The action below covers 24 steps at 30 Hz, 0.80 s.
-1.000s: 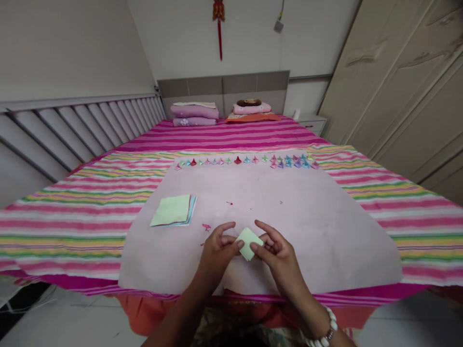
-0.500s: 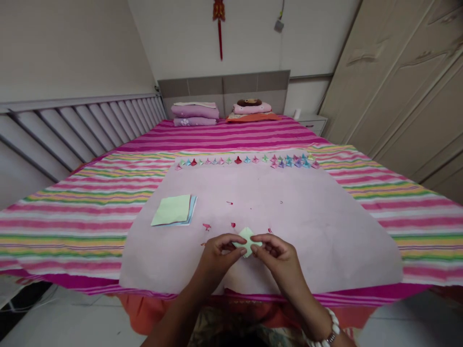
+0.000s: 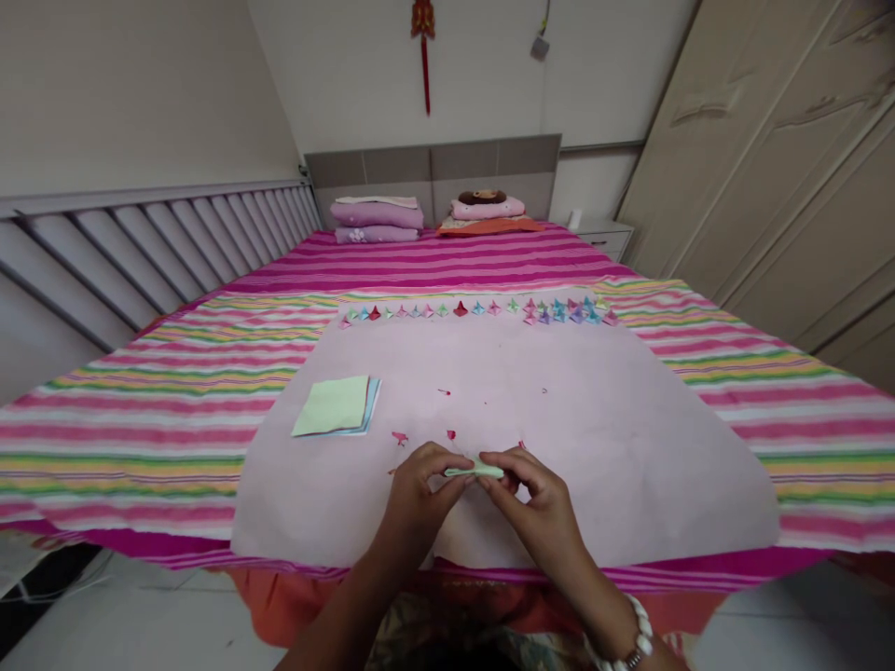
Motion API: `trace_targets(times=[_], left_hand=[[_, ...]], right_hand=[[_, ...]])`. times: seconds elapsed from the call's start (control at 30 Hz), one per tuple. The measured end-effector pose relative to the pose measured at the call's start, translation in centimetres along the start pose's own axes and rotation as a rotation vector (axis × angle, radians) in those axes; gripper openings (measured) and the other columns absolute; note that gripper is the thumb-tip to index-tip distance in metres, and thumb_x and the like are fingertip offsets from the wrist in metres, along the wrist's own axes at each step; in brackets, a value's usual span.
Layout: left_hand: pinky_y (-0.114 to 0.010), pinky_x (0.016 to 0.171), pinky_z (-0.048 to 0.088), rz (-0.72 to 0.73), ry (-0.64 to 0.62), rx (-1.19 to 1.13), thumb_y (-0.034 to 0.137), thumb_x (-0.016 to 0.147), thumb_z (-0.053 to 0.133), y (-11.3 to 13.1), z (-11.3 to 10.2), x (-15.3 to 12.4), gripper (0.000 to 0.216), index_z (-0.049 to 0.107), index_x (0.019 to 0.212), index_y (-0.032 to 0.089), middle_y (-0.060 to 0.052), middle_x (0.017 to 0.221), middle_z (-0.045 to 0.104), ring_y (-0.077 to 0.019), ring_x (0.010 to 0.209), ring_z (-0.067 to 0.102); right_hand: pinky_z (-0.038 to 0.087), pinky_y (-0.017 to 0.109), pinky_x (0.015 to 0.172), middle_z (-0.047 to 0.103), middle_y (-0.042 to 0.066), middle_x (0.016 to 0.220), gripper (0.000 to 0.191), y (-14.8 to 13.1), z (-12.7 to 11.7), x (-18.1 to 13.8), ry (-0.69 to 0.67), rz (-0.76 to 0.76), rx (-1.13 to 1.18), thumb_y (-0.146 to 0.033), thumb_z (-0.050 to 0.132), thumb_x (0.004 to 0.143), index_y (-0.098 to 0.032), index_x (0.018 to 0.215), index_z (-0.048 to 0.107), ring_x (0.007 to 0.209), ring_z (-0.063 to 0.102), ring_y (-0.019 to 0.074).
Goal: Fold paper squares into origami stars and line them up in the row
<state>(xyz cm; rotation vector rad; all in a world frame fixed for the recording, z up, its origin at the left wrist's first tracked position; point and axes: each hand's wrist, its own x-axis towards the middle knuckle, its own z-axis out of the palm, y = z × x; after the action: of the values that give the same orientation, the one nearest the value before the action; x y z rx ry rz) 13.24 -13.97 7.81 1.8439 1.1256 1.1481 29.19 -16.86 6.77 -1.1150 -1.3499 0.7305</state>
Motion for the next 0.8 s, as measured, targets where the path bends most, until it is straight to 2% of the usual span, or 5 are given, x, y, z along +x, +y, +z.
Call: trace_targets(times=[0.2, 0.33, 0.47, 0.63, 0.8], left_hand=[[-0.031, 0.08, 0.048, 0.01, -0.028, -0.012, 0.016, 0.073, 0.069, 0.0, -0.4, 0.1, 0.008, 0.074, 0.077, 0.022, -0.006, 0.091, 0.065, -0.0189, 0.088, 0.062], [-0.03, 0.075, 0.049, -0.025, -0.152, -0.099, 0.021, 0.077, 0.067, 0.4, -0.7, 0.2, 0.007, 0.074, 0.079, 0.02, -0.005, 0.079, 0.07, -0.018, 0.079, 0.065], [-0.027, 0.068, 0.049, -0.145, -0.076, -0.154, 0.024, 0.07, 0.074, 0.6, -0.8, 0.2, 0.006, 0.072, 0.067, 0.019, -0.003, 0.071, 0.071, -0.017, 0.071, 0.064], [-0.025, 0.058, 0.047, -0.296, 0.029, -0.177, 0.027, 0.059, 0.08, 1.0, -0.9, 0.3, 0.019, 0.065, 0.053, 0.017, 0.0, 0.056, 0.065, -0.0149, 0.059, 0.059], [-0.027, 0.068, 0.049, -0.382, -0.004, -0.372, 0.028, 0.063, 0.076, 0.5, -0.7, 0.3, 0.014, 0.074, 0.073, 0.018, -0.002, 0.072, 0.073, -0.017, 0.072, 0.063]], right_hand=[[0.043, 0.027, 0.056, 0.059, 0.002, 0.072, 0.008, -0.2, 0.0, 0.1, -0.039, -0.009, -0.024, -0.019, 0.067, 0.076, -0.021, 0.081, 0.073, 0.059, 0.051, 0.014], [0.041, 0.027, 0.057, 0.058, 0.002, 0.072, 0.004, -0.3, -0.3, 0.4, -0.064, 0.035, 0.019, -0.021, 0.069, 0.074, -0.02, 0.072, 0.072, 0.065, 0.052, 0.0157], [0.042, 0.029, 0.062, 0.059, 0.002, 0.068, 0.011, 0.0, -0.5, 0.4, -0.106, 0.112, 0.102, -0.024, 0.071, 0.072, -0.02, 0.063, 0.069, 0.066, 0.054, 0.0164], [0.04, 0.027, 0.056, 0.059, 0.0, 0.063, 0.018, 0.3, -0.5, 0.3, -0.06, 0.275, 0.233, -0.027, 0.079, 0.063, -0.019, 0.055, 0.066, 0.059, 0.052, 0.014], [0.041, 0.027, 0.056, 0.063, -0.001, 0.059, 0.017, -0.1, -0.4, 0.3, -0.025, 0.43, 0.361, -0.03, 0.08, 0.061, -0.019, 0.059, 0.068, 0.057, 0.052, 0.0135]])
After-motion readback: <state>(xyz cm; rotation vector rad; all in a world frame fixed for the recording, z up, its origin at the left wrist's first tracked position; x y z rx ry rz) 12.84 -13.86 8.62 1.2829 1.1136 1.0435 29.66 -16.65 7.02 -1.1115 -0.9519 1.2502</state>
